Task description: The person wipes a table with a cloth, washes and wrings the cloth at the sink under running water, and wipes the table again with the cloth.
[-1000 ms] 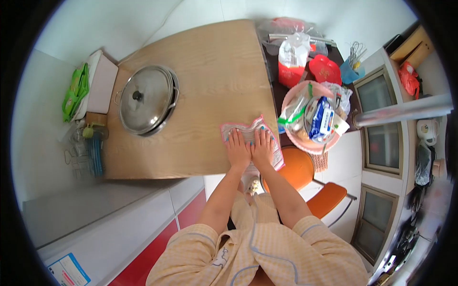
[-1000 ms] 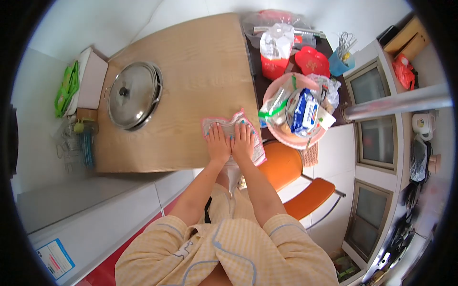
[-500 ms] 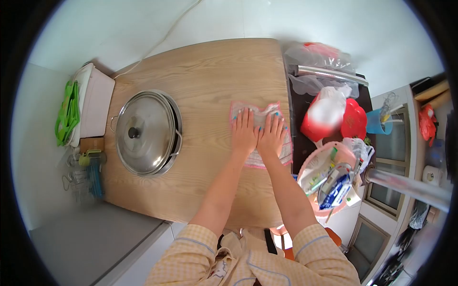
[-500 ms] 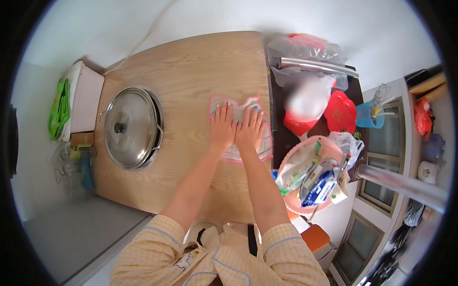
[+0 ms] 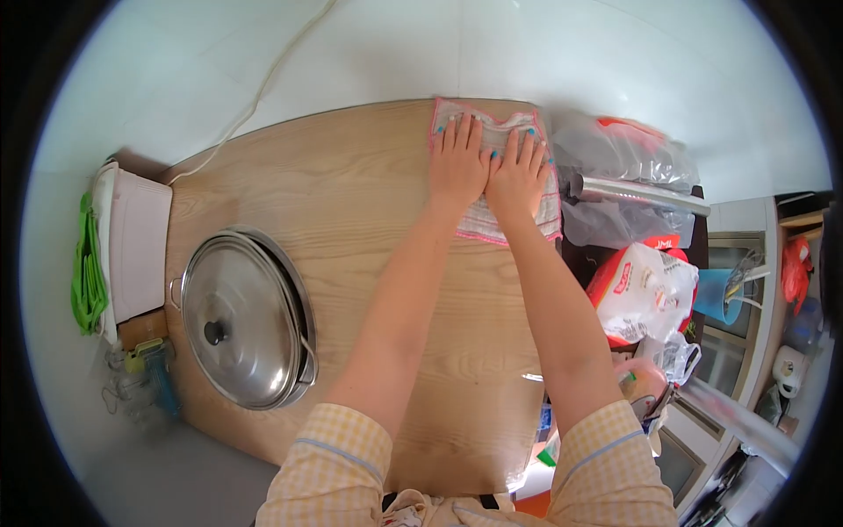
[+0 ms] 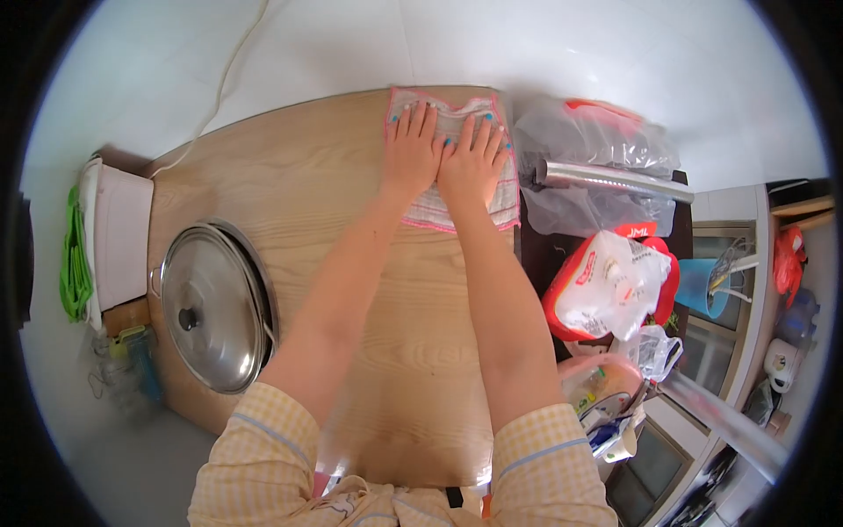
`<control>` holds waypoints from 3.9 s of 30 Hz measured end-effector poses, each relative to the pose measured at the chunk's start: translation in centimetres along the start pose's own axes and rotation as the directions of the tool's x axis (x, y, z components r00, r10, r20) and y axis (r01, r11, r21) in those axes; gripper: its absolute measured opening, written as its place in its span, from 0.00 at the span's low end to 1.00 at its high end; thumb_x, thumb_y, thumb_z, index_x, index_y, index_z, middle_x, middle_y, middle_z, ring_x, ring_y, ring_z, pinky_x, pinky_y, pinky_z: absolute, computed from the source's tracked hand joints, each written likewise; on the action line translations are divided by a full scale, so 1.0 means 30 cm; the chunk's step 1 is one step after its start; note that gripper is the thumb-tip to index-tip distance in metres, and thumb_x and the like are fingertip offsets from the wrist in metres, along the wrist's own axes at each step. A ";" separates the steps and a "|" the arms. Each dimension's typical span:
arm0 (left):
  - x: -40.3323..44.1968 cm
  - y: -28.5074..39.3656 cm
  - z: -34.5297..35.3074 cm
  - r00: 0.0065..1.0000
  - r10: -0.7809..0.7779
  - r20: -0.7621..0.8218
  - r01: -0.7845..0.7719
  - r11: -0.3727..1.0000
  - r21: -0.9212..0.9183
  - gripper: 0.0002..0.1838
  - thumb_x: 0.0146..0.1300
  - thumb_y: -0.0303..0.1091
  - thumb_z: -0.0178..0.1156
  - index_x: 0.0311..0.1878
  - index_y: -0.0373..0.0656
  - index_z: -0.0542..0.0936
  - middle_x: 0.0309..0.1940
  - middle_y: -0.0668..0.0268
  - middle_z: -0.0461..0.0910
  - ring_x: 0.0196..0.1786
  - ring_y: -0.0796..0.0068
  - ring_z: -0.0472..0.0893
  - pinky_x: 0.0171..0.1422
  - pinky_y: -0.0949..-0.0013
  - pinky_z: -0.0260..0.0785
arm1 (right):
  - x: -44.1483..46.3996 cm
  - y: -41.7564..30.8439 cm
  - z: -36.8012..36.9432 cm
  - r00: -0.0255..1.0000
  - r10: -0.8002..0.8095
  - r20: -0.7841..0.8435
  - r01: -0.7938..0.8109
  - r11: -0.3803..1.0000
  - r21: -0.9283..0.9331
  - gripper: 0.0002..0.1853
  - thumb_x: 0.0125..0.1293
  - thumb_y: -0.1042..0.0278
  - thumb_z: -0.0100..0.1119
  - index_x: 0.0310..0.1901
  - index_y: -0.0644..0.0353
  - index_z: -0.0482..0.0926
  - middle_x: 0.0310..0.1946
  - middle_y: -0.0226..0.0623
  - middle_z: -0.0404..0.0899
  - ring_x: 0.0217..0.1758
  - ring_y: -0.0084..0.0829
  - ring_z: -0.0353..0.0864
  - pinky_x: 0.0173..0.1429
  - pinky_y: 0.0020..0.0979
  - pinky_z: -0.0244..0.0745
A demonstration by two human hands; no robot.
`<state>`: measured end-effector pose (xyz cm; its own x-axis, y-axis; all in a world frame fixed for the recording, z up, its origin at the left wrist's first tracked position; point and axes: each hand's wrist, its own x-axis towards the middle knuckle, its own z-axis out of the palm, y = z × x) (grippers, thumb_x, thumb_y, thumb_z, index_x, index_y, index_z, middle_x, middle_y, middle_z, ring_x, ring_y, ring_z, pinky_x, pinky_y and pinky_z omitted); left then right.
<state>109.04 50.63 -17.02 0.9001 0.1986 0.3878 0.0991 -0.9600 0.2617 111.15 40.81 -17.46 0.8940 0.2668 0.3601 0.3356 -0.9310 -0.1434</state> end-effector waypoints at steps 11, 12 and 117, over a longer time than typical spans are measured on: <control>0.099 -0.030 0.084 0.996 -0.078 -0.049 0.075 0.996 -0.045 0.23 0.64 0.41 0.39 0.60 0.44 0.65 0.63 0.62 0.61 0.65 0.61 0.60 0.67 0.58 0.49 | 0.182 0.035 0.060 0.996 -0.079 0.040 0.079 0.997 -0.003 0.29 0.60 0.54 0.41 0.61 0.59 0.59 0.62 0.46 0.57 0.67 0.48 0.51 0.65 0.50 0.46; 0.088 -0.028 0.082 0.997 -0.077 -0.030 0.076 0.996 -0.040 0.23 0.64 0.41 0.39 0.61 0.45 0.65 0.64 0.63 0.60 0.65 0.61 0.59 0.68 0.58 0.48 | 0.173 0.040 0.050 0.993 -0.104 0.064 0.103 0.995 0.008 0.29 0.59 0.54 0.41 0.61 0.58 0.59 0.62 0.46 0.57 0.66 0.47 0.52 0.66 0.49 0.46; -1.275 0.106 -0.660 0.940 -0.216 0.264 0.202 0.976 0.077 0.31 0.59 0.41 0.48 0.64 0.38 0.58 0.67 0.56 0.52 0.68 0.55 0.52 0.69 0.54 0.43 | -1.196 -0.263 -0.556 0.936 -0.244 0.255 0.173 0.947 0.271 0.29 0.58 0.57 0.44 0.61 0.60 0.61 0.63 0.44 0.57 0.67 0.47 0.51 0.67 0.50 0.44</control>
<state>66.51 43.89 -13.52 0.9368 0.3418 0.0745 0.3117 -0.9123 0.2657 71.46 34.44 -13.88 0.8303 0.5402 0.1370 0.5530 -0.7678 -0.3235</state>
